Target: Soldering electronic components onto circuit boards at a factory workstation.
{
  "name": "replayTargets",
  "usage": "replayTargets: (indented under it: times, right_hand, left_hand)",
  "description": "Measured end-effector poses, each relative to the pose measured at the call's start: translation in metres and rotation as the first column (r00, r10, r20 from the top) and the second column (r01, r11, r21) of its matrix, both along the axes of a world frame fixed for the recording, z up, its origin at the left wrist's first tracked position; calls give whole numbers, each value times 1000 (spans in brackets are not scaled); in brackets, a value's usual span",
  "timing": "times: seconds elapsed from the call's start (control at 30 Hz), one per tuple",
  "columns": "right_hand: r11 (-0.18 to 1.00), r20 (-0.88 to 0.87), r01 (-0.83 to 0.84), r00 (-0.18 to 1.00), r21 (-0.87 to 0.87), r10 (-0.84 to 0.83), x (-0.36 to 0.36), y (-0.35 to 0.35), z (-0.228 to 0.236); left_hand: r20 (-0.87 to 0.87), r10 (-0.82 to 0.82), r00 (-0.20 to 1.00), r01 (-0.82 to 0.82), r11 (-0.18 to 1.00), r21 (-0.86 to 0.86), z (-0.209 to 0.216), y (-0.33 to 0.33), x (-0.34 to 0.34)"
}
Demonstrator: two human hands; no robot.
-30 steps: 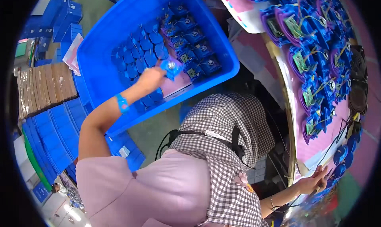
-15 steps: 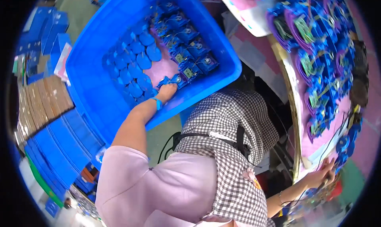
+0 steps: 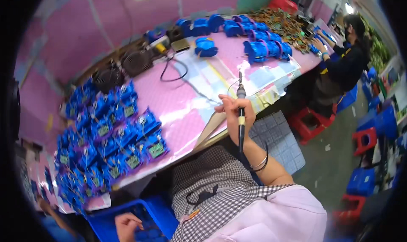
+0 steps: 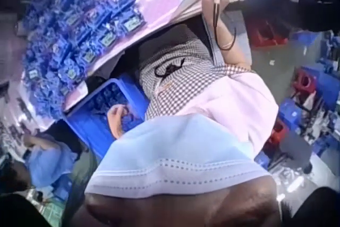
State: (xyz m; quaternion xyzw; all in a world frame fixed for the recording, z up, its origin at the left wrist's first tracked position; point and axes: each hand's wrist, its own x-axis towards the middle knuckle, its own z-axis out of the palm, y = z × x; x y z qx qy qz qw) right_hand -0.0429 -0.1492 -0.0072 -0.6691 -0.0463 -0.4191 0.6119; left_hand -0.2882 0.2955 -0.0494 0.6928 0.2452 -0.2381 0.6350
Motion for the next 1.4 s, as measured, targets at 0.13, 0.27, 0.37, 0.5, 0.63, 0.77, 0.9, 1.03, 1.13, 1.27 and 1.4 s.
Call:
replayTargets:
  times: [0.13,0.27,0.37,0.5,0.63,0.77,0.9,1.03,1.13,1.27,1.4]
  right_hand:
    - [996,142,9,990,87,-21,-4,-28,-6]
    - [992,201,113,975,-53,-100,-7,-57,-18]
    - [982,204,121,975,-145,-90,-9,-60,-17]
    - [983,182,85,982,-161,-55,-15,-70,-18]
    - [991,142,33,990,-126,-15,-19,-82,-22]
    - [994,166,-1,986,-113,20,-4,-87,-29]
    - [958,37,28,999,-285,-19,-11,-95,-35]
    - [934,123,-161,970,-320,210,14,-66,-15]
    - [907,136,-227,947,-356,290,24,-39,-18]
    - [874,163,-230,931,-428,325,18,-28,-19]
    - [688,-109,-453,869,-567,482,1,-5,-5]
  left_hand:
    - [582,-377,721,381,916,121,106,-89,159]
    - [680,-588,438,382,806,451,151,-274,333]
    - [550,-835,-18,9,550,835,125,-370,448]
    - [214,-975,53,-22,213,977,91,-447,545]
    - [111,-987,117,142,128,982,66,-458,597]
    - [126,-985,120,277,155,948,79,-438,573]
    - [266,-964,33,222,266,938,131,-401,479]
    - [281,-942,183,220,318,922,102,-332,403]
    - [259,-945,201,-140,234,962,80,-305,355]
    - [585,-786,202,58,606,794,107,-278,286]
    - [878,-419,230,45,906,421,85,-288,243]
